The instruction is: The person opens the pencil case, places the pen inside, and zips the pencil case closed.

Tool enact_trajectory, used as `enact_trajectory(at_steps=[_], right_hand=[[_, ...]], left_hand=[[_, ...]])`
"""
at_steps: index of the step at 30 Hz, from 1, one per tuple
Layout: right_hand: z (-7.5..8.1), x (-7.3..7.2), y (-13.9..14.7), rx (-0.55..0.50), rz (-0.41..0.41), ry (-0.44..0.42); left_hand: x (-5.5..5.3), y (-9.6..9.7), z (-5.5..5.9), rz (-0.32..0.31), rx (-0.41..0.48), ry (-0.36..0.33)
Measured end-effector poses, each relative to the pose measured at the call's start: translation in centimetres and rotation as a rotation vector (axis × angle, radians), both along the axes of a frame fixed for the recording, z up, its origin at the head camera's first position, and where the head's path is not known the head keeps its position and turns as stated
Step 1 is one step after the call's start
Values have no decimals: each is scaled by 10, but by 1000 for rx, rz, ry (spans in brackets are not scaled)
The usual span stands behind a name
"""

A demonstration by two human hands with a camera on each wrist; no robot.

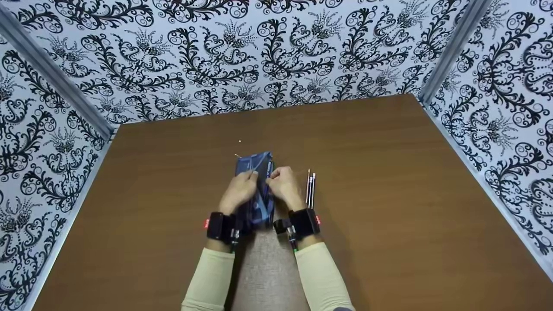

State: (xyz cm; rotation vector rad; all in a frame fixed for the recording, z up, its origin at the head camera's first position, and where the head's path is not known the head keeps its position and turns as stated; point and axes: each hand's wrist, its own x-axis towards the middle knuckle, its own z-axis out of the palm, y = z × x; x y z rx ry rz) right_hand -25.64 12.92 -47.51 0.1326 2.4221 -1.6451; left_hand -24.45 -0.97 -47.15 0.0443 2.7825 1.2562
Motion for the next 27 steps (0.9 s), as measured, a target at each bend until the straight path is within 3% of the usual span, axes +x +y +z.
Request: enact_trajectory(at_steps=[10,18,27], right_hand=[[-3,0,-2,-31,40,29],[1,3,3,83,73,89],[4,3,13,89,56,103]], left_hand=[[0,0,0,-5,-39,70],[-1,0,-2,2,-69,85],[-1,1,-2,1,-73,89]])
